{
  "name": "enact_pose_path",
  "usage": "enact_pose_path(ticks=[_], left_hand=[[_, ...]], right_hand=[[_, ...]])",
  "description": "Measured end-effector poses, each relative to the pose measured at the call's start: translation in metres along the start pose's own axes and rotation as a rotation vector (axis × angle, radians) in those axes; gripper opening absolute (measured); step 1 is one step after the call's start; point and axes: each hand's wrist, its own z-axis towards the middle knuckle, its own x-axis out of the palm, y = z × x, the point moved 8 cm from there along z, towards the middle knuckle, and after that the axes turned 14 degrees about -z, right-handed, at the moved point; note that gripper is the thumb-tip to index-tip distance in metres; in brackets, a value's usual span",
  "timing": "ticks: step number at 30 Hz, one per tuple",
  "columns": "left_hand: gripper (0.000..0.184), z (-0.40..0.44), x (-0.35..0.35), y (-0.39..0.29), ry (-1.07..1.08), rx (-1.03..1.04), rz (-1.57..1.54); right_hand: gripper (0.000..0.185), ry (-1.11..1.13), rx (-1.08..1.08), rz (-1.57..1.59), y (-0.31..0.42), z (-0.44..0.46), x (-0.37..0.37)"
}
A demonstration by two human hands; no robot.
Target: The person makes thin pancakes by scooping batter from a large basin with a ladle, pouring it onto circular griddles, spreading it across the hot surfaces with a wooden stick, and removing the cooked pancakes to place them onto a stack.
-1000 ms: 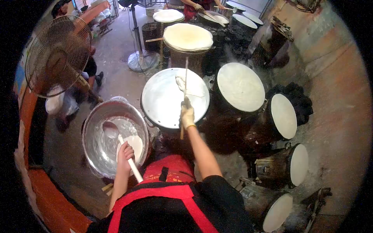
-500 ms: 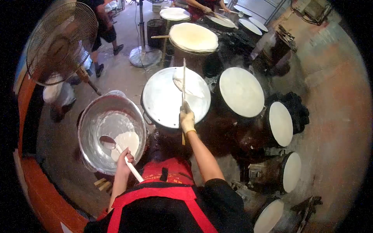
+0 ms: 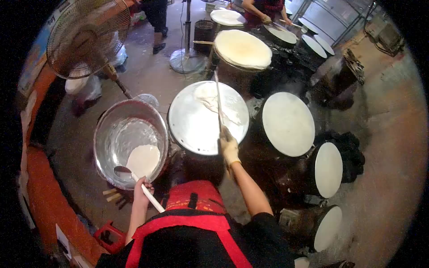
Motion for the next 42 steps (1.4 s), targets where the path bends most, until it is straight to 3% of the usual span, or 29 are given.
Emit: enact_pose_path(ticks=[1, 3, 9, 11, 13, 14, 15, 17, 20, 23, 25, 27, 29, 31, 34, 35, 36, 38, 40, 42], left_hand=[[0.02, 0.003, -0.005, 0.008, -0.028, -0.023, 0.019], [0.019, 0.001, -0.003, 0.018, -0.039, -0.006, 0.01], [0.012, -0.008, 0.013, 0.037, -0.047, -0.011, -0.003], [0.01, -0.011, 0.019, 0.039, -0.031, -0.001, -0.031], [0.009, -0.014, 0.024, 0.04, 0.0, 0.02, -0.067], [0.008, -0.016, 0.024, 0.042, 0.0, 0.023, -0.098], [0.01, -0.02, 0.026, 0.044, -0.012, 0.043, -0.112], [0.013, -0.025, 0.025, 0.049, -0.058, 0.071, -0.09], [0.015, -0.038, 0.02, 0.064, -0.131, 0.096, -0.069], [0.023, -0.055, 0.008, 0.081, -0.215, 0.117, -0.038], [0.023, -0.069, -0.002, 0.092, -0.266, 0.112, -0.054], [0.019, -0.075, -0.015, 0.103, -0.244, 0.065, -0.082], [0.02, -0.081, -0.024, 0.111, -0.255, 0.042, -0.082], [0.02, -0.087, -0.027, 0.114, -0.286, 0.036, -0.079], [0.02, -0.093, -0.016, 0.105, -0.302, 0.053, -0.021], [0.02, -0.087, -0.015, 0.1, -0.275, 0.048, 0.005], [0.02, -0.078, -0.015, 0.096, -0.247, 0.042, 0.029], [0.02, -0.059, -0.017, 0.086, -0.159, 0.002, 0.05], [0.018, -0.056, 0.003, 0.075, -0.147, -0.003, 0.104], [0.016, -0.043, 0.016, 0.063, -0.111, -0.03, 0.158]], right_hand=[[0.041, 0.033, 0.011, -0.092, 0.041, -0.003, -0.003], [0.043, 0.202, 0.12, -0.025, 0.055, 0.004, 0.011], [0.037, 0.531, -0.044, -0.142, 0.067, -0.017, -0.015], [0.038, 0.584, -0.262, -0.045, 0.031, -0.01, -0.033], [0.04, 0.656, 0.084, 0.024, 0.007, -0.003, -0.053], [0.038, 0.57, -0.074, 0.002, -0.012, 0.018, -0.056], [0.036, 0.453, 0.071, 0.28, -0.035, 0.034, -0.048], [0.034, 0.368, 0.156, 0.05, -0.004, 0.051, -0.049], [0.035, 0.578, -0.131, -0.112, 0.018, 0.056, -0.01], [0.037, 0.763, -0.142, -0.063, 0.033, 0.027, -0.035], [0.038, 0.975, -0.145, 0.166, 0.029, 0.02, -0.064], [0.039, 0.952, -0.214, 0.017, 0.016, 0.047, -0.074], [0.04, 0.822, 0.012, 0.204, -0.015, 0.077, -0.051], [0.038, 0.706, -0.059, 0.041, 0.02, 0.078, -0.044], [0.037, 0.845, -0.224, -0.005, -0.043, 0.056, -0.015], [0.038, 0.862, -0.221, -0.126, -0.022, 0.028, -0.055], [0.038, 0.932, -0.02, -0.075, -0.022, 0.003, -0.082], [0.038, 0.933, 0.175, 0.105, -0.057, -0.039, -0.108], [0.037, 0.737, 0.218, 0.272, -0.074, -0.058, -0.12], [0.037, 0.313, 0.17, 0.3, -0.075, -0.062, -0.112]])
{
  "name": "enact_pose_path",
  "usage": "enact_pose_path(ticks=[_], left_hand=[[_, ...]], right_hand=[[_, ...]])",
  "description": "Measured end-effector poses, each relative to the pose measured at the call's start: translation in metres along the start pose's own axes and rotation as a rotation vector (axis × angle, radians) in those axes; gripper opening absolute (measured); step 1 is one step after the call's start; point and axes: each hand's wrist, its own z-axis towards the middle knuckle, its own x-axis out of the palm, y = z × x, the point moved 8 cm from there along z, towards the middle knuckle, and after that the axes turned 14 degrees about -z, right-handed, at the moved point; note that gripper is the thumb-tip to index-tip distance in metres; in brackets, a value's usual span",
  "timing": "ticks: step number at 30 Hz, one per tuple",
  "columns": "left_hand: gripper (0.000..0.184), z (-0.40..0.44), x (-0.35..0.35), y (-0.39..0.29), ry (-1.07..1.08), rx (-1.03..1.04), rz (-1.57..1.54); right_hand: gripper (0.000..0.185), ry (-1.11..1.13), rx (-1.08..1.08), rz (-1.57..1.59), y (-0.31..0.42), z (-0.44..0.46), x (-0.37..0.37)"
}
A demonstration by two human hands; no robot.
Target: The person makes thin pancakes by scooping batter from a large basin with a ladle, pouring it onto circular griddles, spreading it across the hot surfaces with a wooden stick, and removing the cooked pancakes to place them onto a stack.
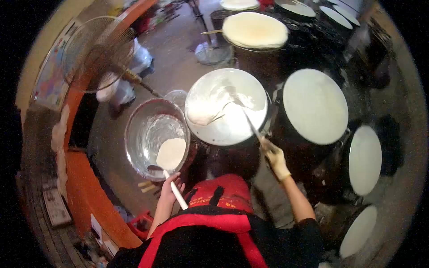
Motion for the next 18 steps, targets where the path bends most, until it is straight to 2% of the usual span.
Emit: enact_pose_path(ticks=[1, 2, 3, 5, 6, 7, 11, 12, 13, 15, 16, 18], left_hand=[[0.015, -0.003, 0.011, -0.008, 0.051, -0.012, 0.013], [0.015, -0.001, 0.017, -0.016, 0.087, -0.02, 0.063], [0.014, 0.002, 0.021, -0.025, 0.121, -0.027, 0.111], [0.013, 0.007, 0.024, -0.043, 0.19, -0.05, 0.192], [0.013, 0.012, 0.023, -0.051, 0.213, -0.055, 0.229], [0.014, 0.017, 0.02, -0.059, 0.233, -0.062, 0.258], [0.016, 0.052, -0.023, -0.094, 0.251, -0.017, 0.38], [0.015, 0.052, -0.034, -0.101, 0.253, 0.004, 0.36], [0.012, 0.062, -0.05, -0.105, 0.271, -0.016, 0.298], [0.009, 0.051, -0.077, -0.119, 0.196, 0.019, 0.185], [0.006, 0.052, -0.089, -0.123, 0.232, -0.002, 0.154], [0.008, 0.046, -0.114, -0.134, 0.187, 0.048, 0.074]], right_hand=[[0.037, -0.282, -0.087, 0.022, 0.014, -0.006, 0.009], [0.036, -0.386, 0.054, 0.094, 0.021, -0.016, 0.024], [0.036, -0.396, 0.081, 0.102, 0.014, -0.017, 0.041], [0.041, -0.216, 0.034, -0.112, 0.008, -0.019, 0.077], [0.039, -0.182, -0.185, -0.256, 0.008, -0.026, 0.093], [0.037, -0.047, -0.048, -0.165, -0.02, -0.039, 0.11], [0.04, -0.191, -0.104, -0.491, 0.011, -0.144, 0.124], [0.043, -0.245, -0.136, -0.429, 0.002, -0.155, 0.134], [0.047, -0.278, -0.142, -0.169, -0.005, -0.157, 0.153], [0.052, -0.293, -0.162, 0.022, 0.017, -0.137, 0.209], [0.055, -0.3, -0.173, 0.121, 0.032, -0.119, 0.243], [0.058, -0.267, -0.106, 0.166, 0.061, -0.069, 0.307]])
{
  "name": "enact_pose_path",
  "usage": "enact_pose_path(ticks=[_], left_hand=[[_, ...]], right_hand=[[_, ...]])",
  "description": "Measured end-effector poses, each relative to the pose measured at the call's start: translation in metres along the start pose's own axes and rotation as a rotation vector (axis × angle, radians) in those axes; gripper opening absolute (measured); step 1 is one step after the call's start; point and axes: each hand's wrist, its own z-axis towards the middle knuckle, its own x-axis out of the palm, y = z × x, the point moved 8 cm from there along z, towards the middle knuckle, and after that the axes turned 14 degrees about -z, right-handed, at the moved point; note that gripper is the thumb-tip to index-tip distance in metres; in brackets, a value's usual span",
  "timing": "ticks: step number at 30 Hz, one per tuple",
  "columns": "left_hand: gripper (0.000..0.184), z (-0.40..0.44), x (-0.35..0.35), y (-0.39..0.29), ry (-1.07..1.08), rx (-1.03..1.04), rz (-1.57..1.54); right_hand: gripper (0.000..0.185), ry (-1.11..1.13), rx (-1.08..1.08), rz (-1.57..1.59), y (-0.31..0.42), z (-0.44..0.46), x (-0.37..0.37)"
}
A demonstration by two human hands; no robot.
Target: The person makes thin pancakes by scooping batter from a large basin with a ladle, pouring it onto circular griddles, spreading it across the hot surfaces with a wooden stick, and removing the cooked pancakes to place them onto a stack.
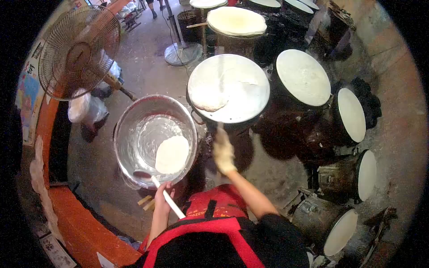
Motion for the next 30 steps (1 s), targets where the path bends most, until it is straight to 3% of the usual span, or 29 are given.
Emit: enact_pose_path(ticks=[1, 3, 5, 8, 11, 14, 16, 18, 19, 21, 22, 23, 25, 26, 28, 30], left_hand=[[0.009, -0.01, -0.008, -0.006, -0.006, 0.026, -0.015], [0.008, -0.019, -0.031, -0.01, -0.079, 0.032, -0.032], [0.008, -0.033, -0.047, -0.016, -0.12, 0.083, -0.041], [0.011, -0.037, -0.072, -0.018, -0.141, 0.104, 0.0], [0.011, -0.035, -0.077, -0.014, -0.11, 0.083, -0.014], [0.014, -0.032, -0.061, -0.01, -0.062, 0.017, -0.027], [0.014, -0.026, -0.054, -0.002, -0.004, -0.025, -0.023], [0.013, -0.026, -0.044, 0.001, 0.028, -0.041, -0.005], [0.013, -0.025, -0.039, 0.002, 0.043, -0.044, 0.011], [0.013, -0.028, -0.03, 0.002, 0.065, -0.016, 0.03], [0.013, -0.029, -0.026, 0.002, 0.074, -0.002, 0.041], [0.014, -0.031, -0.022, 0.004, 0.077, 0.006, 0.051], [0.017, -0.027, -0.012, 0.009, 0.087, 0.024, 0.072], [0.018, -0.029, -0.005, 0.013, 0.088, 0.0, 0.07], [0.018, -0.034, 0.012, 0.016, 0.107, -0.001, 0.099], [0.017, -0.034, 0.024, 0.021, 0.119, -0.004, 0.104]], right_hand=[[0.056, -0.073, -0.338, -0.227, 0.009, 0.028, 0.033], [0.049, -0.092, -0.152, -0.024, -0.001, 0.084, 0.096], [0.047, -0.317, -0.298, -0.275, -0.026, 0.139, 0.144], [0.042, -0.287, 0.018, -0.302, 0.008, 0.124, 0.145], [0.036, -0.528, -0.136, 0.134, -0.035, 0.09, 0.133], [0.035, -0.282, 0.071, 0.737, -0.114, 0.082, 0.106], [0.034, -0.136, 0.247, 0.786, -0.129, 0.065, 0.068], [0.02, -0.155, 0.246, 0.454, -0.051, 0.018, 0.026], [0.023, -0.245, 0.12, 0.199, -0.031, 0.013, 0.006], [0.024, -0.215, 0.389, 0.568, -0.032, 0.023, -0.005], [0.031, -0.192, 0.264, 0.742, -0.021, 0.034, 0.002], [0.035, -0.267, 0.277, 0.582, -0.019, 0.04, 0.003], [0.035, -0.113, 0.323, 0.695, -0.026, 0.053, 0.04], [0.029, -0.013, 0.391, 0.6, -0.009, 0.035, 0.051], [0.029, 0.014, 0.168, 0.319, -0.083, 0.058, 0.05], [0.043, 0.192, 0.213, 0.296, -0.056, 0.012, 0.0]])
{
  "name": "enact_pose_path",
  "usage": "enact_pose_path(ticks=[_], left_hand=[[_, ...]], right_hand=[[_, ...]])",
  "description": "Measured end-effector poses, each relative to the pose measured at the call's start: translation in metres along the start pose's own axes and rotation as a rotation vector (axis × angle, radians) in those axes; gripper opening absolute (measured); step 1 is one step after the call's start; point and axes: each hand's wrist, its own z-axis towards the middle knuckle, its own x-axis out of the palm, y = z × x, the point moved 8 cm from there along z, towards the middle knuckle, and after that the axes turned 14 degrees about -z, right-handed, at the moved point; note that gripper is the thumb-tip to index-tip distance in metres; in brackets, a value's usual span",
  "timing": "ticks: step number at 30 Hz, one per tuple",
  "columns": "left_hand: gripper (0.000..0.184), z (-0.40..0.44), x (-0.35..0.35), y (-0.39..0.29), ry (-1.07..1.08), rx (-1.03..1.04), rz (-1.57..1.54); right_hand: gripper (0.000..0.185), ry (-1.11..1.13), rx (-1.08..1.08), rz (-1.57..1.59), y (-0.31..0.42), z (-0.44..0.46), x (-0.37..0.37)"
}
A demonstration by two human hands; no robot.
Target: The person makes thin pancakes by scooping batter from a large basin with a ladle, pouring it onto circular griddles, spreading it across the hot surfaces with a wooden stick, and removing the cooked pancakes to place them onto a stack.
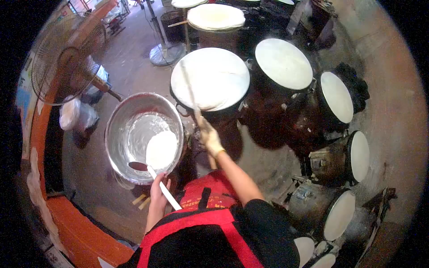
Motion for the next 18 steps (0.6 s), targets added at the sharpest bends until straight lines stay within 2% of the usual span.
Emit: enact_pose_path(ticks=[2, 3, 5, 7, 8, 9, 11, 13, 15, 17, 18], left_hand=[[0.016, 0.002, 0.011, 0.007, 0.001, 0.014, -0.003], [0.016, 0.002, 0.014, 0.012, 0.001, 0.013, 0.026], [0.016, 0.003, 0.028, 0.019, 0.017, 0.022, 0.08], [0.016, 0.002, 0.041, 0.03, 0.036, 0.016, 0.078], [0.016, 0.002, 0.047, 0.036, 0.051, 0.01, 0.079], [0.017, 0.002, 0.055, 0.042, 0.068, 0.006, 0.081], [0.018, 0.001, 0.075, 0.057, 0.065, -0.019, 0.108], [0.017, -0.007, 0.098, 0.064, 0.05, -0.01, 0.116], [0.016, -0.006, 0.11, 0.073, 0.017, 0.009, 0.11], [0.016, -0.002, 0.119, 0.081, 0.007, 0.012, 0.131], [0.015, -0.01, 0.13, 0.081, -0.032, 0.056, 0.141]], right_hand=[[0.047, -0.08, 0.109, -0.024, 0.02, -0.032, -0.044], [0.045, -0.119, 0.108, -0.128, 0.027, -0.037, -0.066], [0.047, -0.137, 0.127, -0.136, 0.044, -0.036, -0.097], [0.041, -0.111, 0.108, 0.112, 0.045, -0.007, -0.116], [0.029, -0.085, 0.102, 0.305, 0.059, 0.002, -0.103], [0.024, -0.147, 0.118, 0.224, 0.07, 0.002, -0.098], [0.023, -0.101, 0.253, 0.184, 0.058, 0.0, -0.083], [0.041, 0.188, 0.111, -0.181, 0.062, -0.024, -0.082], [0.048, 0.281, 0.15, -0.197, 0.052, -0.037, -0.121], [0.048, 0.159, 0.215, -0.223, 0.053, -0.024, -0.183], [0.047, 0.142, 0.469, 0.426, 0.035, -0.011, -0.201]])
